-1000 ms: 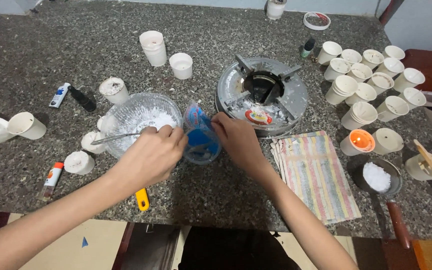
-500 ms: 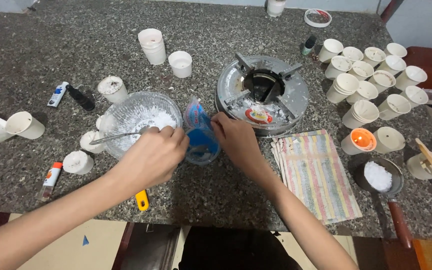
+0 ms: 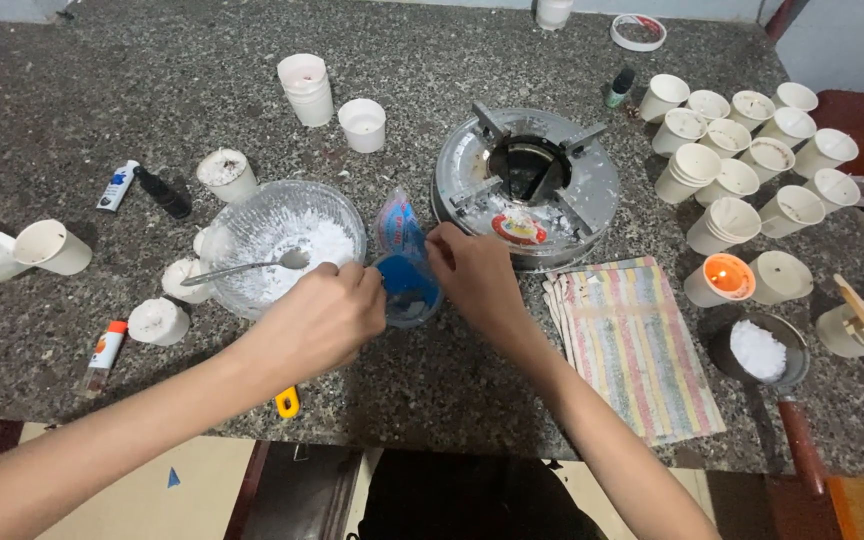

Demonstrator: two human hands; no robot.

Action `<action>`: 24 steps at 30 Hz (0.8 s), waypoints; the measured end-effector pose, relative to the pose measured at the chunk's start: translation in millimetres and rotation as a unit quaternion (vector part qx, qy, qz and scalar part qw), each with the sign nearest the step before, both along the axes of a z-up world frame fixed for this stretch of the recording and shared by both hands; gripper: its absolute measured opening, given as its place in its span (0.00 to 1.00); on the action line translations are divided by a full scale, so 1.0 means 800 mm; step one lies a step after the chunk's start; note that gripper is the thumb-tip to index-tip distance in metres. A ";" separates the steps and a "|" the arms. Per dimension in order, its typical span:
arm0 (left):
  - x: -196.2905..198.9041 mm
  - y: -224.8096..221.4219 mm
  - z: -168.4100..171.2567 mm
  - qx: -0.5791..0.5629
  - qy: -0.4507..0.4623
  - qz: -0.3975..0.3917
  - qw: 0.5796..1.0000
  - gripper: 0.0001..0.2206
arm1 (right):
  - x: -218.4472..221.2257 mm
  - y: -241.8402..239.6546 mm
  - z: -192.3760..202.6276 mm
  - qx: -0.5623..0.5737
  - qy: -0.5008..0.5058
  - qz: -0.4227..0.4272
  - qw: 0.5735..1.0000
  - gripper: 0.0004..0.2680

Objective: Preparing small paper cups for candle making by cutting wicks and filling them with wax powder.

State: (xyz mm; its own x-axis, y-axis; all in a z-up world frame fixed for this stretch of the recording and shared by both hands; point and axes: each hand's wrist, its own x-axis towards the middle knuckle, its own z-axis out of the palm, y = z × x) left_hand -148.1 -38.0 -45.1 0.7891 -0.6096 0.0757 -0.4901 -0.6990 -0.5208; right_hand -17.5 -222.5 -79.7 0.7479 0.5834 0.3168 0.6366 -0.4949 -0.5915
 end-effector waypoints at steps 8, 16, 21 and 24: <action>0.011 0.024 -0.031 -0.048 0.032 0.053 0.997 0.02 | -0.009 -0.001 0.006 -0.020 -0.006 -0.015 1.000 0.05; -0.012 0.035 0.018 -0.147 0.107 0.216 0.959 0.08 | -0.009 -0.004 0.013 -0.025 -0.006 -0.015 1.000 0.05; -0.023 0.009 0.068 -0.129 0.164 0.251 0.945 0.14 | -0.010 -0.006 0.017 -0.019 0.012 -0.010 1.000 0.06; -0.020 0.008 0.071 -0.104 0.159 0.254 0.948 0.17 | -0.006 -0.008 0.013 -0.023 0.001 -0.007 1.000 0.06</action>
